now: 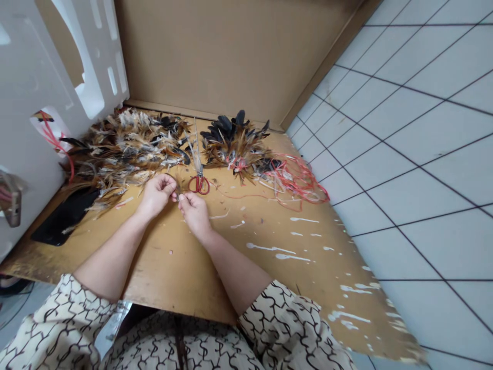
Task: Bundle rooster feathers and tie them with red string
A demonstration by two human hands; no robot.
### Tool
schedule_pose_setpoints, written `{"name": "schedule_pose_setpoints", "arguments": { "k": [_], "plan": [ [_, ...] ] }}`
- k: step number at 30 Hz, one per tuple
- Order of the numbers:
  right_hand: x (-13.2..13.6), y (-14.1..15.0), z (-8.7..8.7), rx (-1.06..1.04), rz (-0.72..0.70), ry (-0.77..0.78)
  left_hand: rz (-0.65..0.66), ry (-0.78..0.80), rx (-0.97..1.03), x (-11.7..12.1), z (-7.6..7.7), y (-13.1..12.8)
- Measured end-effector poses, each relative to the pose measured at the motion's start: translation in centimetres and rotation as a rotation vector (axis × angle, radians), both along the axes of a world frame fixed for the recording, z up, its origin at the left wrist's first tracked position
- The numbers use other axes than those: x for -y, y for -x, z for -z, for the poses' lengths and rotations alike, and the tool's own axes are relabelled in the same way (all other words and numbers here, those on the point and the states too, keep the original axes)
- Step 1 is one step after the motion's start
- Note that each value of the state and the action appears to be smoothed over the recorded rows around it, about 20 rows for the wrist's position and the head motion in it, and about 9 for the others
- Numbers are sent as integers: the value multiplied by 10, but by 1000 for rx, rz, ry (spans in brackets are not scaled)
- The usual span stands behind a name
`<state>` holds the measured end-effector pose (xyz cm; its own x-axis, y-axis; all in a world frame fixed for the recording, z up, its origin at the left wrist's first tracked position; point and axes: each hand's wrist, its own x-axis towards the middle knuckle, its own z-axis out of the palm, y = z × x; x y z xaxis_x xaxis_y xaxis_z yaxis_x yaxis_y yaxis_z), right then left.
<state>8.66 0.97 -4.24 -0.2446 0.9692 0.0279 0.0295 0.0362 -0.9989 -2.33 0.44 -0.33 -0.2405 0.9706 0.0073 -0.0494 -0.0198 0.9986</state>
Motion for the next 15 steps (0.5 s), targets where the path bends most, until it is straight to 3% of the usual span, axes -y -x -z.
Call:
{"name": "schedule_pose_setpoints", "arguments": {
  "k": [8,15],
  "plan": [
    [0,-2,-3,127,-94,-81,-10,35,-64,-1,-1,4],
    [-6,0,2,2,2,74,-182,-25,-513,-4,1,28]
  ]
}}
